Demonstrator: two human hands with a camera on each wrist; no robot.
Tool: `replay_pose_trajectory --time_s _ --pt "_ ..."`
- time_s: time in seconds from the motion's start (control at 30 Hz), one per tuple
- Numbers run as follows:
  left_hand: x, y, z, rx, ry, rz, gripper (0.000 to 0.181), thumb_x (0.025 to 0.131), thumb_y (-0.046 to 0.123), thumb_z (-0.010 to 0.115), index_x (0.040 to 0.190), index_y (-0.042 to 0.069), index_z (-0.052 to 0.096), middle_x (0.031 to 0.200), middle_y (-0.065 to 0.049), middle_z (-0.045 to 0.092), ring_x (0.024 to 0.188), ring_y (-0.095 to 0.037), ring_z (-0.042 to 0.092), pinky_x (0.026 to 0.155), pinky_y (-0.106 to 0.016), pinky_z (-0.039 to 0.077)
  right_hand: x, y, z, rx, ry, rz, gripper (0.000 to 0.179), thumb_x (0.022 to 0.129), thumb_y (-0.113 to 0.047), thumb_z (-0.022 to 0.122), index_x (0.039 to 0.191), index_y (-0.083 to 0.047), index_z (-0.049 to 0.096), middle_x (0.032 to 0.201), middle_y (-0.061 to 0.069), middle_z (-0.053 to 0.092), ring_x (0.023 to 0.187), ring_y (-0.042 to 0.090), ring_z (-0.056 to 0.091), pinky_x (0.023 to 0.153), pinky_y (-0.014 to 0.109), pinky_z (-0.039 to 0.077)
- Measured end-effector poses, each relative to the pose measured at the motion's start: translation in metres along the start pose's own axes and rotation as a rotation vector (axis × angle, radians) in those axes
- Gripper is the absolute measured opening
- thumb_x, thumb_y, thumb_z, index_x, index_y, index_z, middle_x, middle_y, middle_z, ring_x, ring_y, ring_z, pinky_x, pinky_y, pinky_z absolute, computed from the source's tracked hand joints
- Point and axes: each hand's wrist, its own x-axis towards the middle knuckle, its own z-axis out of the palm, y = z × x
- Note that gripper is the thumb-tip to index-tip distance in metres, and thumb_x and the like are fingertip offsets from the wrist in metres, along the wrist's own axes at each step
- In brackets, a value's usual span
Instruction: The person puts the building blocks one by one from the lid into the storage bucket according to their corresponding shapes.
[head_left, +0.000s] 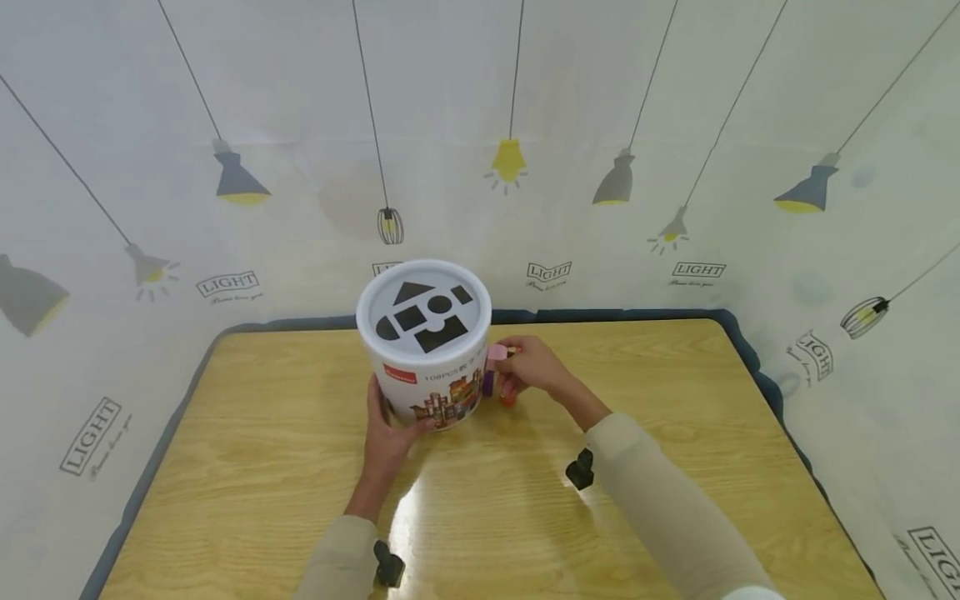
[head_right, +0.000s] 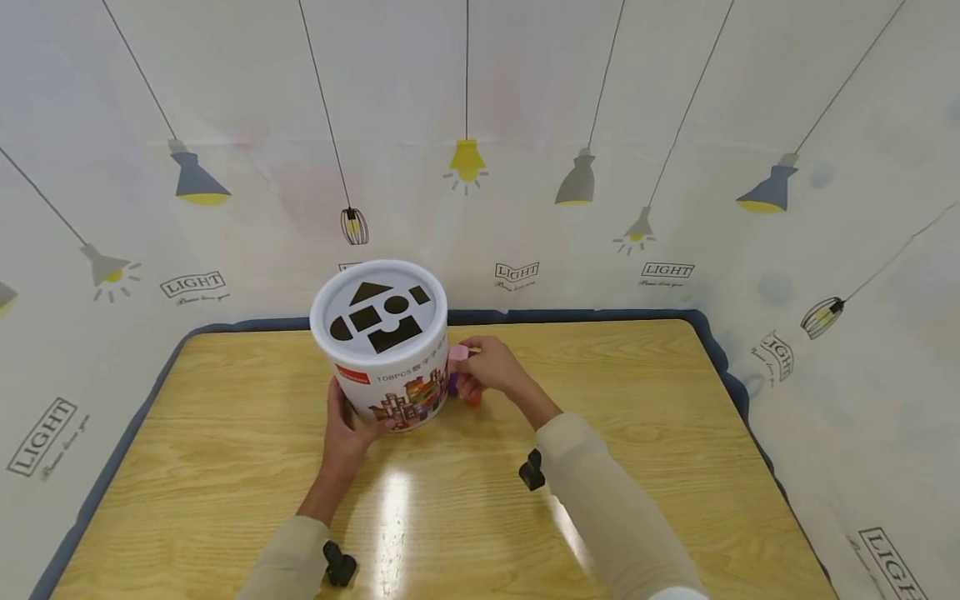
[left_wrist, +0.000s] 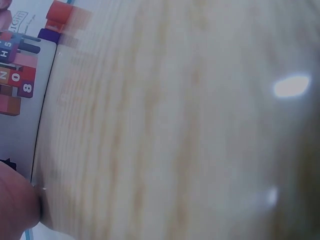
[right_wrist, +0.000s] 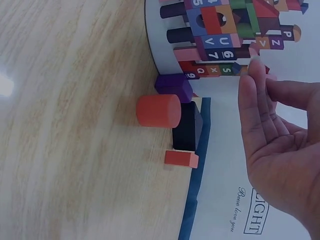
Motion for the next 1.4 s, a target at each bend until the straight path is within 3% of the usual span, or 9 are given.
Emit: replay_pose_trajectory --time_s 0.37,0.53,0.77,0.93,1.17,1.4 --pt "-0.001 0.001 -0.003 0.021 -0.007 -0.044 0.119 0.071 0.016 0.087 0.154 0.041 0.005 0.162 0.008 0.011 0.150 -0.019 0.006 0.123 -0.044 0.006 -0.002 -0.016 -0.006 -0.012 0.018 -0.003 0.041 0.092 -0.020 0.065 0.129 -0.005 0.056 0.097 0.027 0.068 0.060 0.020 0.065 0.066 0.041 0.061" --pt "0.000 0.001 -0.003 0.010 0.001 -0.047 0.119 0.070 0.015 0.087 0.154 0.040 0.007 0.162 0.009 0.012 0.149 -0.018 0.007 0.123 -0.042 0.007 -0.003 -0.019 -0.009 -0.009 0.029 -0.013 0.043 0.091 -0.019 0.066 0.131 -0.007 0.056 0.094 0.024 0.069 0.060 0.021 0.066 0.064 0.038 0.061" --pt "0.000 0.002 -0.003 0.005 0.001 -0.033 0.118 0.070 0.015 0.087 0.156 0.035 0.008 0.162 0.004 0.013 0.150 -0.022 0.009 0.123 -0.045 0.007 -0.006 -0.030 -0.016 -0.008 0.047 -0.083 0.043 0.090 -0.017 0.066 0.130 -0.005 0.056 0.080 0.016 0.070 0.061 0.025 0.067 0.064 0.042 0.061" --pt "-0.001 0.008 -0.003 -0.016 -0.013 -0.049 0.118 0.071 0.014 0.086 0.157 0.030 0.006 0.163 0.002 0.012 0.150 -0.022 0.008 0.123 -0.044 0.006 -0.007 -0.039 -0.023 -0.021 0.062 -0.141 0.039 0.091 -0.019 0.066 0.128 -0.007 0.058 0.080 0.017 0.068 0.062 0.029 0.066 0.065 0.047 0.061" --pt "-0.007 0.031 -0.004 -0.022 -0.040 -0.077 0.118 0.073 0.008 0.085 0.157 0.018 0.004 0.164 -0.003 0.009 0.150 -0.024 0.005 0.123 -0.043 0.006 -0.008 -0.058 -0.034 0.010 0.117 -0.199 0.042 0.093 -0.018 0.064 0.132 -0.007 0.056 0.080 0.022 0.067 0.055 0.020 0.063 0.064 0.043 0.061" --pt "-0.005 0.029 -0.004 -0.019 -0.044 -0.076 0.116 0.073 0.009 0.084 0.157 0.021 0.004 0.163 -0.001 0.010 0.150 -0.023 0.005 0.123 -0.043 0.005 -0.011 -0.081 -0.041 0.026 0.165 -0.298 0.045 0.093 -0.020 0.066 0.133 -0.005 0.055 0.070 0.012 0.066 0.052 0.018 0.061 0.059 0.033 0.061"
